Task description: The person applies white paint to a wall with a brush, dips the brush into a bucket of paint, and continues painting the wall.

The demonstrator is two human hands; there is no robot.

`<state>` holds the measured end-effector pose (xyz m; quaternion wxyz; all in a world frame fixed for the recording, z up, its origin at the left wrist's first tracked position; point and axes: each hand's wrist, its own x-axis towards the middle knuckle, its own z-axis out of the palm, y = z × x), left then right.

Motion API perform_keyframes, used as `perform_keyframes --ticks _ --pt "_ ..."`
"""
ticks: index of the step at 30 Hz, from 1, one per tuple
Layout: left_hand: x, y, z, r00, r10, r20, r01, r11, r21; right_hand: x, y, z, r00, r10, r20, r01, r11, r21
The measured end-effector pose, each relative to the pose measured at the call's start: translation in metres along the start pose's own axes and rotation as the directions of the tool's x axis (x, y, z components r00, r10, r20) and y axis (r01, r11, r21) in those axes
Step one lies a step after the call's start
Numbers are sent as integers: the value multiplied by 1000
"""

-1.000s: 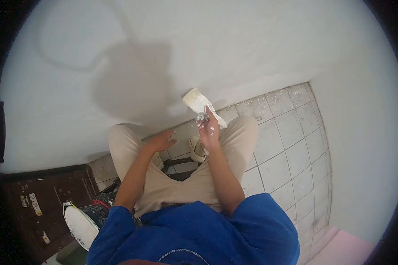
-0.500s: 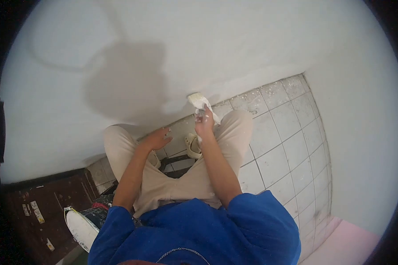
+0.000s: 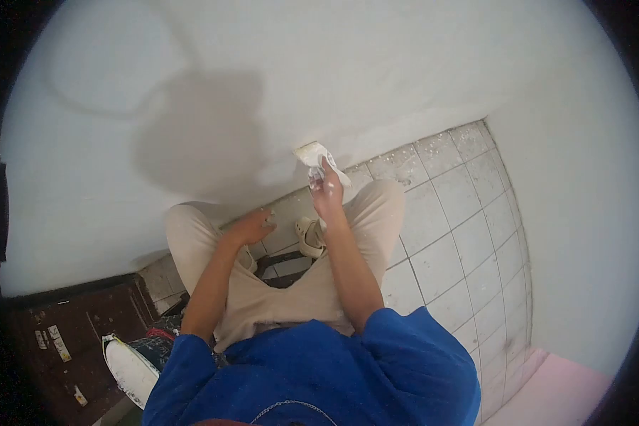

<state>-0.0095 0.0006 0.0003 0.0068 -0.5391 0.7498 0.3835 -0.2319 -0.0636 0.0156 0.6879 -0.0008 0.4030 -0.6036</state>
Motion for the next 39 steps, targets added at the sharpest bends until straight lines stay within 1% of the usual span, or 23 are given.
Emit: perform_keyframes --ticks 1,2,5,6,8,9,10,13,14,17,20,23,24,27,28,31,34,37,38,39 --pt "0 -1 1 1000 3 -13 -3 1000 18 -9 -4 6 999 31 19 -31 1000 -3" --pt "-3 -4 6 1000 1 -18 0 1000 28 -17 -7 1 990 35 139 -44 997 63" --pt "0 -10 5 1000 4 -10 -4 1000 -1 -40 -14 10 987 -112 119 108 993 37" --pt "1 -10 6 1000 4 -5 -4 1000 -7 -24 -10 -1 997 -82 6 82 997 -4" --pt "4 -7 6 1000 11 6 -11 1000 -5 5 6 -18 998 -62 -11 61 995 -76" --pt "4 -6 8 1000 17 7 -16 1000 -7 6 9 -10 998 -57 -17 55 993 -108" --pt "3 -5 10 1000 22 4 -22 1000 -7 7 9 -2 999 31 -20 -32 998 -49" --pt "4 -9 5 999 35 -10 -35 999 13 -21 2 12 988 75 133 -80 996 30" --pt "1 -9 8 999 36 -7 -36 999 9 -34 -1 15 988 72 135 -81 995 60" --pt "3 -9 6 1000 0 28 0 1000 7 -37 2 20 991 -79 -106 83 996 32" --pt "4 -7 6 998 -7 68 10 999 -33 25 26 -35 993 91 -80 -102 985 -143" --pt "3 -5 5 999 -1 44 1 1000 5 17 17 1 993 100 -62 -104 993 -51" --pt "3 -9 5 1000 1 23 -1 1000 9 19 13 -9 981 191 -26 -192 981 -20" --pt "1 -13 12 1000 -8 -6 8 1000 -10 -26 5 10 996 81 28 -83 993 83" --pt "1 -10 7 1000 -16 -6 16 1000 -20 -29 3 11 999 16 47 -19 998 67" --pt "3 -8 9 1000 -8 25 8 1000 -18 10 5 -24 990 -5 -139 -3 998 -57" --pt "4 -6 9 999 9 40 -9 1000 0 33 12 -11 968 -69 -243 69 998 -9" --pt "4 -8 3 1000 11 -3 -11 1000 4 20 3 -7 987 -62 -147 67 997 31" --pt "0 -9 6 1000 8 -17 -8 1000 -5 9 -2 -13 996 -66 57 62 996 62" --pt "-3 -11 8 1000 3 -19 -3 1000 -10 -4 -6 -9 996 -85 26 84 995 53"
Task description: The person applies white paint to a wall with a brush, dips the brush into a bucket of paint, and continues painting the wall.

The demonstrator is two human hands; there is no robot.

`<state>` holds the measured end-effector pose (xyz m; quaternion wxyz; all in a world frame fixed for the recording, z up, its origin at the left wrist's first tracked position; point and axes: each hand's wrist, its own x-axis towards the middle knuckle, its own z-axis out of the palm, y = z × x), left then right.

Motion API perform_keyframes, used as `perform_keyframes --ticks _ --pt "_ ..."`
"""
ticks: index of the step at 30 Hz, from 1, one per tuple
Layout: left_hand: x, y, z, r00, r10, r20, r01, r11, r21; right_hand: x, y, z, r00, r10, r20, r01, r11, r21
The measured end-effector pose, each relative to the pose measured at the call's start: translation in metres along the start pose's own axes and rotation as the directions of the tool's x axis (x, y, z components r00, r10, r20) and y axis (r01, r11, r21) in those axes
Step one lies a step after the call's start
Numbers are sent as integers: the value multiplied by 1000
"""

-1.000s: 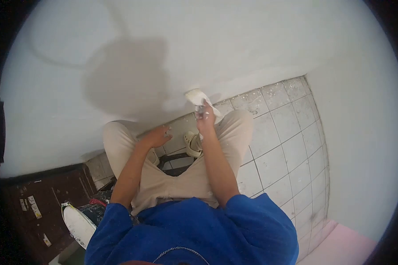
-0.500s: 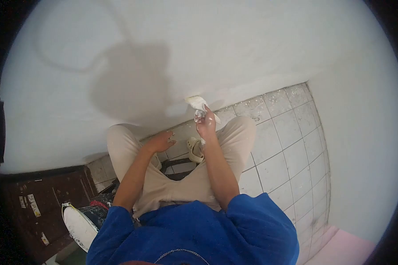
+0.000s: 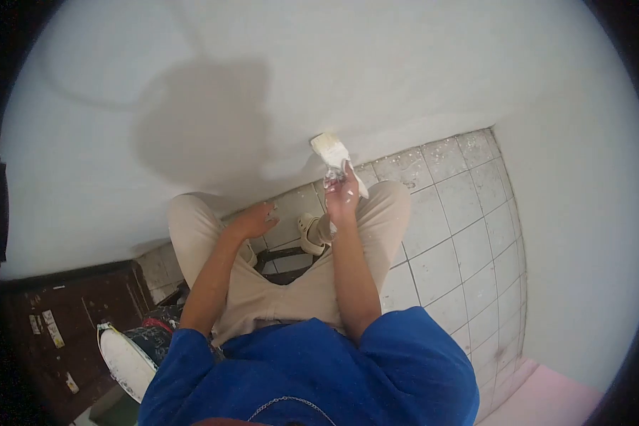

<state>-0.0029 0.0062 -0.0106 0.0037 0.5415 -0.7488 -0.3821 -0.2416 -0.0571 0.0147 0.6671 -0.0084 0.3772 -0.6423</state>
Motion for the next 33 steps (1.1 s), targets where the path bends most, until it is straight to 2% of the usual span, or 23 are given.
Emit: perform_keyframes --ticks 3,5,6,7,14,15,18,19,22,23,26,30,31,33 --pt "6 0 -1 1000 -1 2 1 1000 -8 -22 -14 20 990 -90 -108 88 996 -25" --pt "7 4 -4 1000 2 29 -1 1000 -1 16 0 -20 995 -22 -102 14 996 -84" --pt "8 4 0 999 18 27 -18 1000 5 19 -3 -13 995 6 -98 -17 994 -113" --pt "9 3 3 999 37 22 -37 999 13 25 4 -1 994 -4 -105 -1 999 -46" --pt "6 -1 -1 1000 10 8 -10 1000 8 -27 -23 15 999 26 28 -24 996 -87" --pt "7 0 -1 1000 2 22 -2 1000 9 -27 -19 21 999 -32 -42 29 997 -76" --pt "8 2 1 999 1 43 -2 1000 14 10 -1 -4 999 29 -43 -37 982 -185" --pt "9 1 6 999 12 32 -12 1000 12 18 7 6 994 45 -100 -58 991 -124" --pt "4 10 -12 999 -22 49 21 1000 23 2 -7 14 999 -11 42 18 985 -173" --pt "-3 14 -13 996 -51 76 50 999 16 -20 -18 21 992 50 120 -35 992 -122" --pt "0 9 -11 996 -66 56 65 998 4 -36 -19 23 998 -64 3 64 990 -127" --pt "10 2 4 999 8 38 -8 1000 12 23 5 -19 999 15 -52 -24 982 -185" --pt "8 3 7 999 7 38 -6 1000 -5 26 11 1 994 7 -112 -13 999 -46" --pt "10 3 -3 1000 9 25 -9 1000 5 9 -1 21 997 -16 -75 10 997 -79"
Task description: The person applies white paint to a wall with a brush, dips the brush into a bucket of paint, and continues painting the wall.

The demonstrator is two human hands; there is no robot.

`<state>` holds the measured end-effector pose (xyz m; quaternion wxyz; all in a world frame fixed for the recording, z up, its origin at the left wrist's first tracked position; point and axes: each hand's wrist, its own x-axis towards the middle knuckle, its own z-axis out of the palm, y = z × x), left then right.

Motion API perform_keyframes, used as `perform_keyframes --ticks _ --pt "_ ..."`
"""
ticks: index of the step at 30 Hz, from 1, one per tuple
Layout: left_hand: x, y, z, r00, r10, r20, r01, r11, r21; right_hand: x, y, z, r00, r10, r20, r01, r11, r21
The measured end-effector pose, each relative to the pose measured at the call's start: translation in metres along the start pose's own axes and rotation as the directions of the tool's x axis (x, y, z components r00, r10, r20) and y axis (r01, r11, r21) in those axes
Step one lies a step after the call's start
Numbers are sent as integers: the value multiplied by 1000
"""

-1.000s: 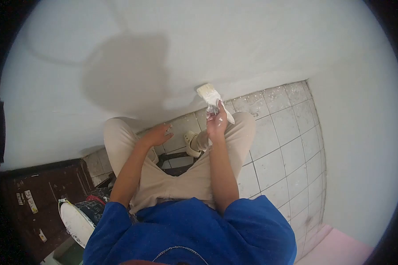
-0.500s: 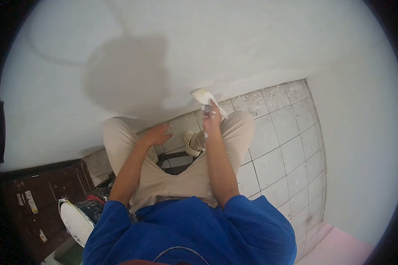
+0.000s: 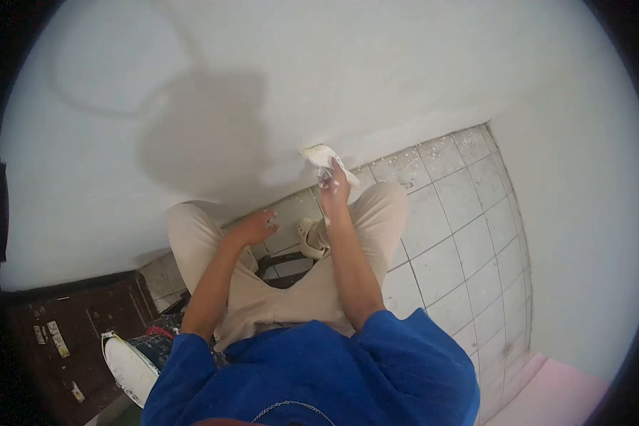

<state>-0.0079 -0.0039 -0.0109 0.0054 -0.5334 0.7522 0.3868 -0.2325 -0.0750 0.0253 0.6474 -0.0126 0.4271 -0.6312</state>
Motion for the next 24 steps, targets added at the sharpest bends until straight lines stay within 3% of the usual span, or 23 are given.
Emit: perform_keyframes --ticks 1,2,5,10,14,17,20,23,24 --pt "-5 3 -4 1000 -2 4 2 1000 15 -8 0 -1 1000 3 12 -2 1000 -21" --pt "-12 5 -2 1000 -7 14 7 1000 21 -11 -3 -16 985 53 166 -49 998 -25" --pt "-6 1 -1 1000 -21 -12 21 999 26 -33 4 -9 997 -81 -5 80 988 -132" --pt "-7 4 8 1000 2 7 -2 1000 14 11 20 -12 998 25 -50 -27 999 -31" --pt "-8 -1 3 999 -35 10 35 999 7 -23 1 -11 985 86 151 -86 996 -1" --pt "1 -7 6 1000 -6 -10 6 1000 -13 -18 6 -16 989 -150 -13 148 986 -80" --pt "-3 0 3 1000 -13 18 13 1000 7 31 21 -38 989 -31 -142 17 995 -97" --pt "-6 -3 7 999 27 -17 -27 1000 -11 13 8 -12 998 -55 -31 52 996 -73" --pt "-9 -4 4 999 18 -27 -18 1000 1 8 6 -16 1000 3 22 -4 1000 24"
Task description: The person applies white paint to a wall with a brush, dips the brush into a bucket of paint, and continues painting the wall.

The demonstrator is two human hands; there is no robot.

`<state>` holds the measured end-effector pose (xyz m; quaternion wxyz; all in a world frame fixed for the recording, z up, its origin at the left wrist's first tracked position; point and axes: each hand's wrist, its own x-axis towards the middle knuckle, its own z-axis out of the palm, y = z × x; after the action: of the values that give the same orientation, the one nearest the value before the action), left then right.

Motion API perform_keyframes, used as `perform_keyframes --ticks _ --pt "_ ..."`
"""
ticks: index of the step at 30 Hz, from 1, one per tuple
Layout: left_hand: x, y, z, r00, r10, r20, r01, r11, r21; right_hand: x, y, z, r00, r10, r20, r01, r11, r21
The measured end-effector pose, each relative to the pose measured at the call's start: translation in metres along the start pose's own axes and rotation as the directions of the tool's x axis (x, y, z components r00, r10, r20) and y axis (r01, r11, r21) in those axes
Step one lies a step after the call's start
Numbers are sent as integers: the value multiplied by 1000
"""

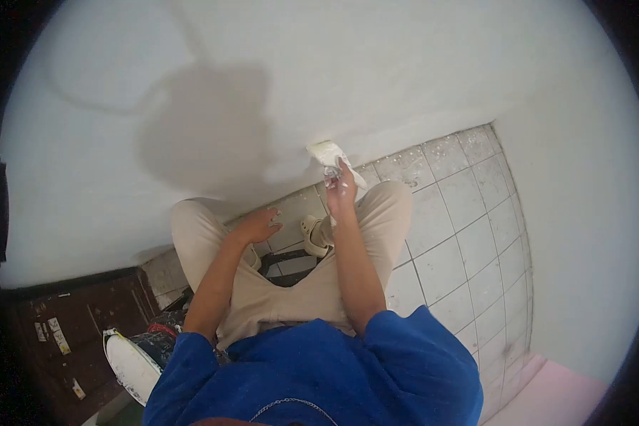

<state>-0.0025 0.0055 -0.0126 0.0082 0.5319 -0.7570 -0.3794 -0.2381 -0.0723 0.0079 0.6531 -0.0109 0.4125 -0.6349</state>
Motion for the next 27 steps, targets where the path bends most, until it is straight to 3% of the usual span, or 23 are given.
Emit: perform_keyframes --ticks 3,4,7,8,12,16,19,20,24,27 --pt "4 4 -3 1000 -27 -5 27 1000 3 -40 -11 13 998 -69 8 70 996 -58" --pt "8 3 -6 999 -43 16 43 999 2 -41 -4 15 986 -149 -70 141 985 -101" --pt "8 5 -2 997 -43 60 44 999 -15 -10 20 -10 971 -46 -236 19 993 -114" --pt "8 5 -4 997 -35 62 36 999 -18 10 27 -20 981 45 -186 -67 991 -113" --pt "-1 7 -8 1000 -25 4 25 1000 2 -2 19 -1 999 34 -31 -33 999 17" --pt "6 5 -9 999 -45 17 45 999 -12 -31 9 9 980 -147 -131 146 989 -19" --pt "8 3 -1 998 -47 47 47 999 8 1 20 -15 968 -136 -212 121 989 -85" --pt "11 1 -1 998 -43 50 43 999 17 9 21 -16 986 -62 -155 46 994 -102" --pt "4 3 -4 999 -26 19 25 1000 17 1 11 -1 999 3 -54 -1 1000 30" --pt "4 4 -4 999 -32 0 32 999 -1 -32 -9 12 999 -52 3 51 998 47"
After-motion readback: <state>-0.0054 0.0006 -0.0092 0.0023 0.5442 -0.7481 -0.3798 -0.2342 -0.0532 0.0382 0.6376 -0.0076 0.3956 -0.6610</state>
